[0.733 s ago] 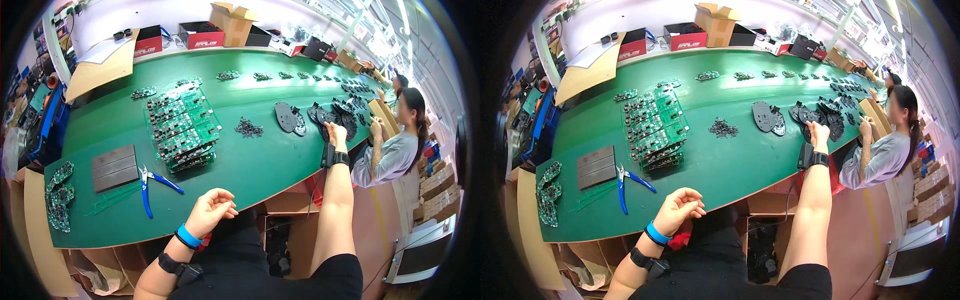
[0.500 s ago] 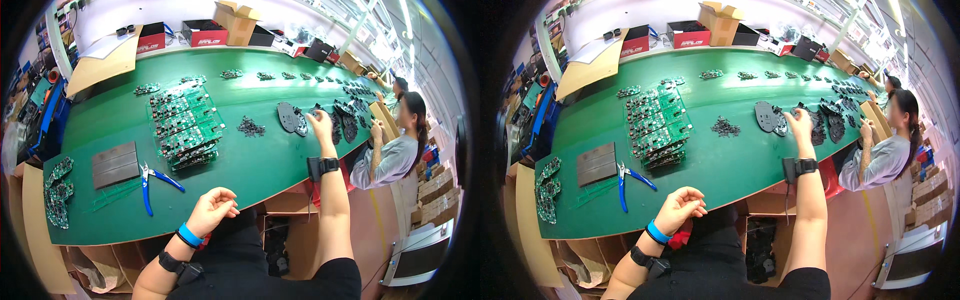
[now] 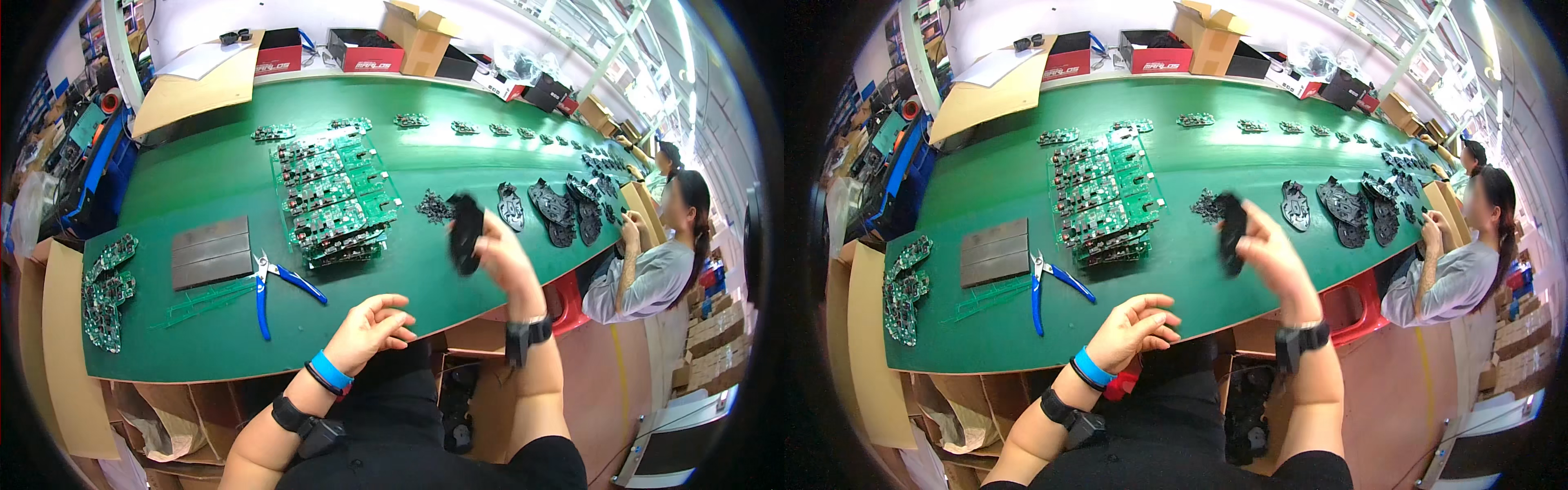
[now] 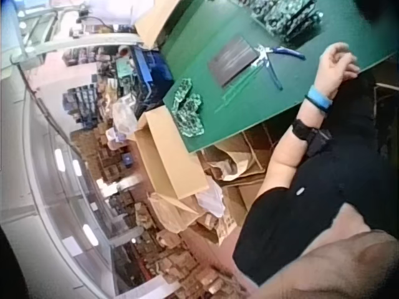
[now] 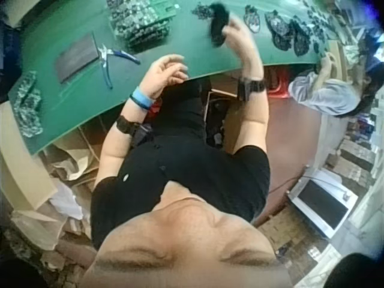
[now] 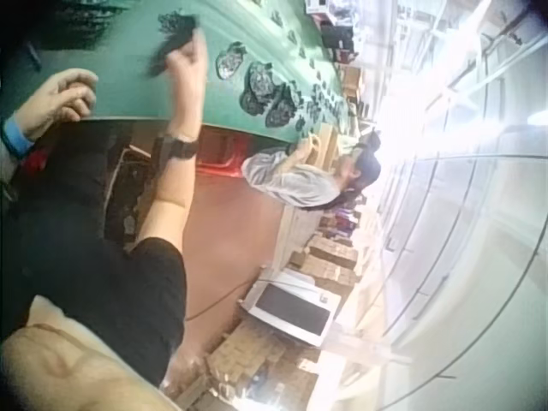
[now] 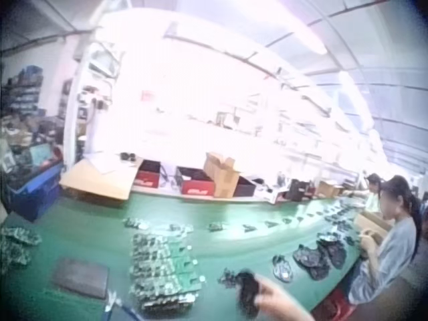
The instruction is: Assembling electronic components for computer mice on a production line.
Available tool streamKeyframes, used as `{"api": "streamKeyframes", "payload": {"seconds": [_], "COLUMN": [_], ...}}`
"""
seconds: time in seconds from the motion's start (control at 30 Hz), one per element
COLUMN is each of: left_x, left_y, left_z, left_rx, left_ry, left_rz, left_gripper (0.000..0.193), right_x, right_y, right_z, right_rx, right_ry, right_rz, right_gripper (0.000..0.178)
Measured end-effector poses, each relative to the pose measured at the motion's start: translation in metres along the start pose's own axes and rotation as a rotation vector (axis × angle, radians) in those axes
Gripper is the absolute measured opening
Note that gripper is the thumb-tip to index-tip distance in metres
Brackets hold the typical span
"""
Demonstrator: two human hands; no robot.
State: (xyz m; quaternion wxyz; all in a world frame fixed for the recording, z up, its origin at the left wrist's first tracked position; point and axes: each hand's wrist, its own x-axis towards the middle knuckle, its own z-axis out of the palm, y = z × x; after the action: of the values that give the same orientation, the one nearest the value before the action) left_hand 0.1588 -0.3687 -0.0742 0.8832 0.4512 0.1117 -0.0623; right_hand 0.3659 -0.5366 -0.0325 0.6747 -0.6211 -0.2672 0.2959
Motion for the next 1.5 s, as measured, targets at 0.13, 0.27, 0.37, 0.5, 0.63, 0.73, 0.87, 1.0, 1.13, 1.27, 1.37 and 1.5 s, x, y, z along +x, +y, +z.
{"api": "streamKeyframes", "payload": {"seconds": [0.13,0.27,0.37,0.5,0.63,0.73,0.87,1.0,1.13,1.27,1.37,1.5], "left_x": [0.002,-0.005,-0.005,-0.003,-0.006,-0.004,-0.005,-0.007,-0.006,-0.002,-0.002,-0.003], "left_y": [0.005,-0.001,0.0,0.0,0.004,0.005,0.01,0.011,0.006,-0.001,0.001,0.0], "left_z": [0.001,-0.009,-0.003,0.0,-0.008,-0.011,-0.006,-0.006,-0.009,-0.007,-0.006,-0.003], "left_rx": [-0.15,-0.157,-0.183,-0.179,-0.103,-0.127,-0.117,-0.136,-0.096,-0.088,-0.046,-0.047], "left_ry": [-0.1,-0.071,0.023,0.103,0.044,0.006,-0.061,-0.037,-0.039,-0.028,-0.004,0.023], "left_rz": [-0.024,0.041,0.109,0.104,0.073,0.055,0.045,0.015,0.032,0.119,0.132,0.142], "left_gripper": [0.037,0.033,0.028,0.032,0.04,0.045,0.058,0.072,0.074,0.07,0.067,0.066], "right_x": [-0.047,-0.013,0.036,0.091,0.112,0.116,0.111,0.057,-0.02,-0.062,-0.068,-0.069], "right_y": [0.008,0.014,0.008,0.026,0.027,0.03,0.034,0.0,-0.001,0.022,0.036,0.043], "right_z": [0.068,0.047,0.0,-0.037,-0.034,-0.035,-0.042,0.003,0.055,0.087,0.093,0.094], "right_rx": [0.225,-0.16,-0.731,-1.066,-1.077,-1.072,-1.162,-0.622,-0.322,-0.165,-0.264,-0.264], "right_ry": [-0.362,-0.199,0.172,0.293,0.25,0.206,0.246,0.217,0.098,0.026,0.05,0.059], "right_rz": [0.093,-0.013,-0.204,-0.306,-0.177,-0.166,-0.358,-0.257,-0.085,-0.044,-0.101,-0.101], "right_gripper": [0.072,0.035,0.015,0.01,0.011,0.01,0.01,0.008,0.005,0.01,0.01,0.01]}}
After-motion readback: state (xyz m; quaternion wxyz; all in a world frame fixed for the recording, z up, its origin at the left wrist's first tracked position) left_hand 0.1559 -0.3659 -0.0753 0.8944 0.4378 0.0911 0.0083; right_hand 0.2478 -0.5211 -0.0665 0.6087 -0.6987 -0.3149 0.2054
